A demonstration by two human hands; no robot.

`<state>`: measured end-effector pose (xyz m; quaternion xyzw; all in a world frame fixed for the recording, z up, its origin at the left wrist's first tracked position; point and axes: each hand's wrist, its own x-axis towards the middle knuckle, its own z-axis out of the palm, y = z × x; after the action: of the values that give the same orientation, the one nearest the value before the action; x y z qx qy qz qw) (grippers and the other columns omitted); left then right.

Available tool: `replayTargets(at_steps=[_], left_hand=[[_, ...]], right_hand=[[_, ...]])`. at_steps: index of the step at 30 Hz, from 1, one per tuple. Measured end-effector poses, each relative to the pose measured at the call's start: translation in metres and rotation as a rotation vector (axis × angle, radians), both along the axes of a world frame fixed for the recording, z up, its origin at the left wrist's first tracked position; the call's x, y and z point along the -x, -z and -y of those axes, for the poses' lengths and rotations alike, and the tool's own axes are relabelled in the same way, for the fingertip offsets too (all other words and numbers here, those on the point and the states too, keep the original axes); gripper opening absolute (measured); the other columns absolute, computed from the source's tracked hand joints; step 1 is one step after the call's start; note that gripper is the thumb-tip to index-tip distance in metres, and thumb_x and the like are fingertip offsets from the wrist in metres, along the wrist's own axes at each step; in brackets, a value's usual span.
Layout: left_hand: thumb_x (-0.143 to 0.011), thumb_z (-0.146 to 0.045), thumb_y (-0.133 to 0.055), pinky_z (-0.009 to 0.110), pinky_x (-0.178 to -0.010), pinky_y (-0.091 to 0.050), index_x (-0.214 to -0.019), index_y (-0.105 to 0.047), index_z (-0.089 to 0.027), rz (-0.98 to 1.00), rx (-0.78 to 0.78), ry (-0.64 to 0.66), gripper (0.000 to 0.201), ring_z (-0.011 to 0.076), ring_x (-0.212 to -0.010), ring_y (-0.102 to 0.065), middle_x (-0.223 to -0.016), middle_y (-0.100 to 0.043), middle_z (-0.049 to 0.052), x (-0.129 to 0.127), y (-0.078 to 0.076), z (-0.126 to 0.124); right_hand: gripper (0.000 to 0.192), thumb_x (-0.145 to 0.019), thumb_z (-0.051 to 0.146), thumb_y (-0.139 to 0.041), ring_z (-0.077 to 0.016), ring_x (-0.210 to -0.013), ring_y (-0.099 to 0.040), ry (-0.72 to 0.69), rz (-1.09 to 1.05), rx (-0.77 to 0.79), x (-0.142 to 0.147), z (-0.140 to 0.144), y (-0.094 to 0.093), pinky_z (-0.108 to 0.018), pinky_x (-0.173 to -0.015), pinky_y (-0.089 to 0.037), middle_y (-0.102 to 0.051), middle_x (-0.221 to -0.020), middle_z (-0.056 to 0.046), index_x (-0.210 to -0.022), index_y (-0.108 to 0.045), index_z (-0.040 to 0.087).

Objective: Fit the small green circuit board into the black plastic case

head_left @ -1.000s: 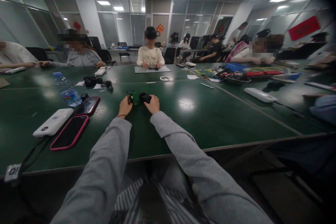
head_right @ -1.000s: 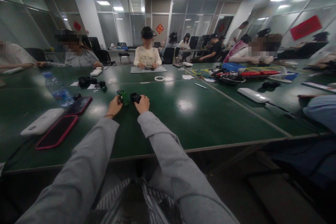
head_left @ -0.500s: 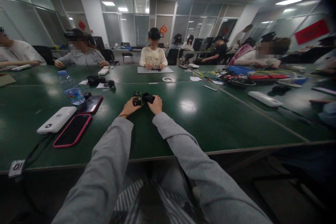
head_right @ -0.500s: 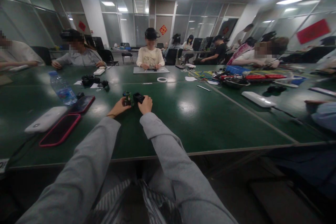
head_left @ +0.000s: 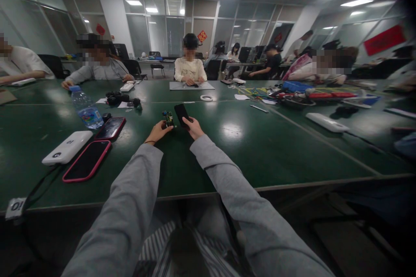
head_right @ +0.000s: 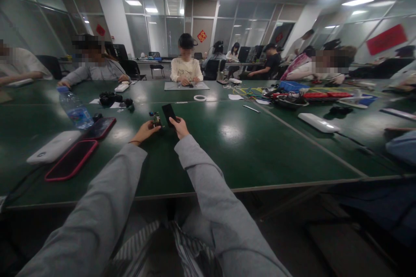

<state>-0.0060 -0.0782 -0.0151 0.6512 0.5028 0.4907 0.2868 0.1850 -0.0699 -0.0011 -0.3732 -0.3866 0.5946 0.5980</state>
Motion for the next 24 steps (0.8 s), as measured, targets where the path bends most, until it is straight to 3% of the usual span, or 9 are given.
replayTargets(at_steps=[11, 19, 24], left_hand=[[-0.062, -0.049, -0.074, 0.044, -0.094, -0.045, -0.111, -0.058, -0.011, 0.085, 0.057, 0.163, 0.064, 0.0254, -0.101, -0.062, -0.11, -0.066, 0.014, 0.001, 0.005, -0.007], [-0.059, -0.049, -0.075, 0.04, -0.093, -0.046, -0.111, -0.056, -0.009, 0.219, 0.102, 0.172, 0.068, 0.0236, -0.1, -0.062, -0.112, -0.065, 0.015, -0.005, -0.004, -0.001], [-0.061, -0.049, -0.074, 0.039, -0.088, -0.048, -0.109, -0.058, -0.01, 0.197, 0.096, 0.152, 0.063, 0.0225, -0.095, -0.063, -0.106, -0.067, 0.013, -0.003, -0.004, -0.001]], right_hand=[[0.055, -0.061, 0.03, -0.08, -0.0181, -0.095, -0.061, -0.056, 0.242, -0.135, 0.005, -0.006, 0.014, -0.036, -0.092, -0.049, -0.062, -0.1, -0.006, -0.108, -0.053, 0.016], [0.056, -0.064, 0.03, -0.079, -0.0177, -0.095, -0.061, -0.129, 0.223, -0.165, 0.003, -0.01, 0.018, -0.037, -0.093, -0.049, -0.064, -0.1, -0.006, -0.113, -0.056, 0.016], [0.049, -0.066, 0.024, -0.08, -0.0147, -0.087, -0.061, -0.043, 0.137, -0.147, 0.007, -0.004, 0.01, -0.03, -0.084, -0.052, -0.065, -0.094, -0.003, -0.11, -0.058, 0.018]])
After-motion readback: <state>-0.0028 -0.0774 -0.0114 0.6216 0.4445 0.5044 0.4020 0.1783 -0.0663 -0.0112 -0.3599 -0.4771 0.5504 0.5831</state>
